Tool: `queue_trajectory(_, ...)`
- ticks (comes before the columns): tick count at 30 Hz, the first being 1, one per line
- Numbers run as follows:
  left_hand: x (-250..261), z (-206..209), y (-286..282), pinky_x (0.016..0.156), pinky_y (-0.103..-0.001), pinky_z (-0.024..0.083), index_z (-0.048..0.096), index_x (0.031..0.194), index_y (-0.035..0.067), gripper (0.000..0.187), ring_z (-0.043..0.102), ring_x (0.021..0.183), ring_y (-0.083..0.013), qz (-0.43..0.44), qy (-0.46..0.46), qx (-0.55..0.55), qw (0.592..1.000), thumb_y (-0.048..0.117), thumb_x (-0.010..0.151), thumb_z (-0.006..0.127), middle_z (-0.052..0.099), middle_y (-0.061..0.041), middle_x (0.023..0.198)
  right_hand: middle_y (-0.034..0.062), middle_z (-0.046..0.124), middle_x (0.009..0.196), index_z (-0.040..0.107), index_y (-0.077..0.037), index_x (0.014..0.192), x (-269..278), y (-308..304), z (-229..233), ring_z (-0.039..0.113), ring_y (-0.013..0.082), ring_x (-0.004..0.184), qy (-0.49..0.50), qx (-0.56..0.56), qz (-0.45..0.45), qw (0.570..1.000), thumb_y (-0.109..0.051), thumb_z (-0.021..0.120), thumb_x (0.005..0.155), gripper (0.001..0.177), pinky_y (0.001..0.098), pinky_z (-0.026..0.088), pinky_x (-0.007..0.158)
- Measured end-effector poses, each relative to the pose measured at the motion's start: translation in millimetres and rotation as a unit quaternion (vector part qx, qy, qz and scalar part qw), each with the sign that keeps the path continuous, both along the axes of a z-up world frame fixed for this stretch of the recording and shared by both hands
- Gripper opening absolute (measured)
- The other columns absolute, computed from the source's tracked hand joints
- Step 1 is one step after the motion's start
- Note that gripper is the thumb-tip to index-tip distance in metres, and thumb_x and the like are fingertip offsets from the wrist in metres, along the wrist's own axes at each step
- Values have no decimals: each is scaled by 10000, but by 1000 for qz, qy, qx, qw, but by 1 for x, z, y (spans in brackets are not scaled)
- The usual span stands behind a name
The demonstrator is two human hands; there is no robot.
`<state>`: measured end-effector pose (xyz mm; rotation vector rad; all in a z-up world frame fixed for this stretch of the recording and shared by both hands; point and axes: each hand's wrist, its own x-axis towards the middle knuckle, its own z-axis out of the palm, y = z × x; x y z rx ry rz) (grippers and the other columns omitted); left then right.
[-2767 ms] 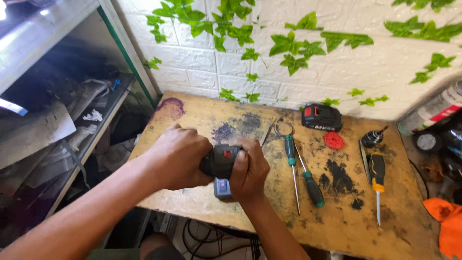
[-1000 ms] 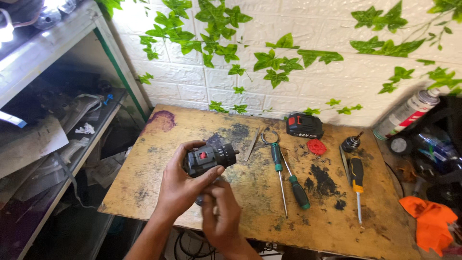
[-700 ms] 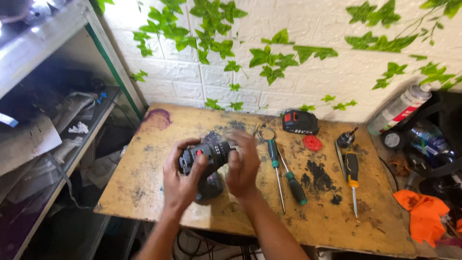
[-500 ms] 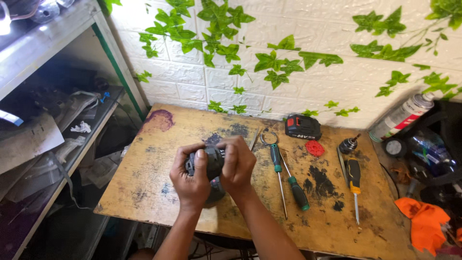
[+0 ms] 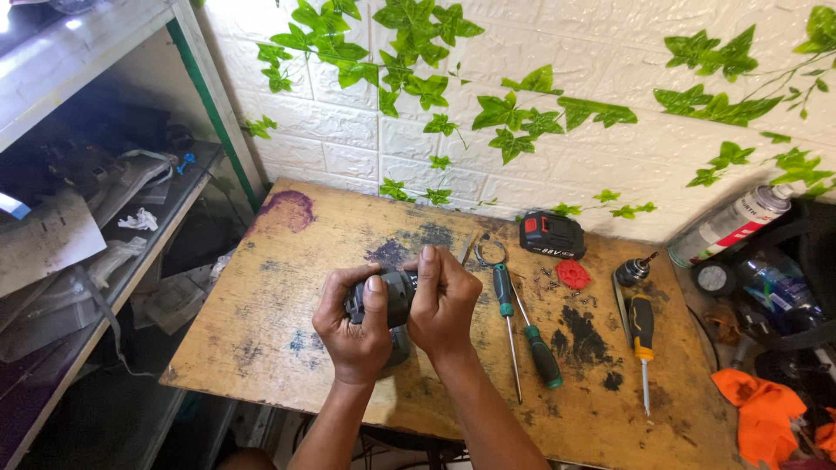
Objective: The person assembles a cordless drill by hand, fitting the handle casing onto the internal motor and gear assembly. They align the components, press the casing halves together, and rotate the drill to inspect the fit and the chuck.
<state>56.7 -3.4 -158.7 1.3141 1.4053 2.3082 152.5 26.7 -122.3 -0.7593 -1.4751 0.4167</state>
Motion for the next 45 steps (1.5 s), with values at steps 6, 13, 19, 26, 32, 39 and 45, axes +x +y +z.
queue_trajectory(6, -3, -3, -4, 765, -358, 534, 764, 976, 75, 245, 703, 791, -254, -21, 10, 24, 999, 294, 959, 656, 717, -128, 843, 223, 678, 731, 687, -22, 857, 12, -5, 4, 703, 377, 674, -29, -13, 90, 995, -215, 372, 1092, 437, 515, 566, 649)
queue_trajectory(13, -9, 11, -42, 797, -338, 627, 622, 1075, 67, 283, 681, 910, -221, -96, 115, 33, 988, 322, 956, 654, 678, -109, 1005, 127, 637, 889, 594, -43, 877, 21, -30, -8, 634, 248, 864, 56, -47, 103, 992, -285, 278, 1075, 443, 381, 525, 824)
queue_trajectory(19, -18, 72, -70, 649, -519, 565, 535, 1388, 221, 887, 630, 960, -324, -17, 532, -329, 780, 463, 603, 871, 653, -43, 1077, 123, 635, 931, 630, -33, 944, 40, -43, 4, 657, 260, 877, -74, 15, 79, 994, -289, 311, 1098, 437, 359, 497, 830)
queue_trajectory(26, -22, 81, -70, 546, -579, 518, 566, 1168, 271, 644, 666, 849, -378, -75, 506, -413, 754, 579, 687, 864, 641, -11, 956, 184, 588, 1352, 520, -31, 1364, 82, -43, 38, 564, 374, 1202, -512, 79, 98, 849, -235, 722, 705, 719, 495, 414, 1009)
queue_trajectory(32, -11, 75, -75, 567, -582, 549, 507, 1297, 246, 775, 671, 879, -373, -98, 542, -385, 741, 563, 691, 872, 622, -35, 985, 96, 610, 951, 572, -126, 983, 70, -37, 33, 616, 331, 827, -659, 115, -61, 740, -152, 735, 732, 300, 447, 444, 724)
queue_trajectory(39, 0, 55, -82, 533, -491, 554, 560, 1239, 173, 725, 643, 874, -318, -58, 569, -271, 774, 489, 672, 883, 626, -62, 953, 93, 659, 881, 582, -126, 910, 77, -35, 28, 660, 362, 800, -642, 15, 34, 766, -203, 675, 738, 210, 511, 477, 637)
queue_trajectory(45, 13, 49, -85, 633, -439, 541, 578, 1239, 108, 818, 611, 799, -312, -27, 610, -204, 765, 448, 590, 943, 604, -72, 898, 39, 641, 759, 555, -182, 923, 88, -42, 27, 643, 395, 606, -653, -75, 22, 753, -263, 677, 828, 175, 551, 477, 450)
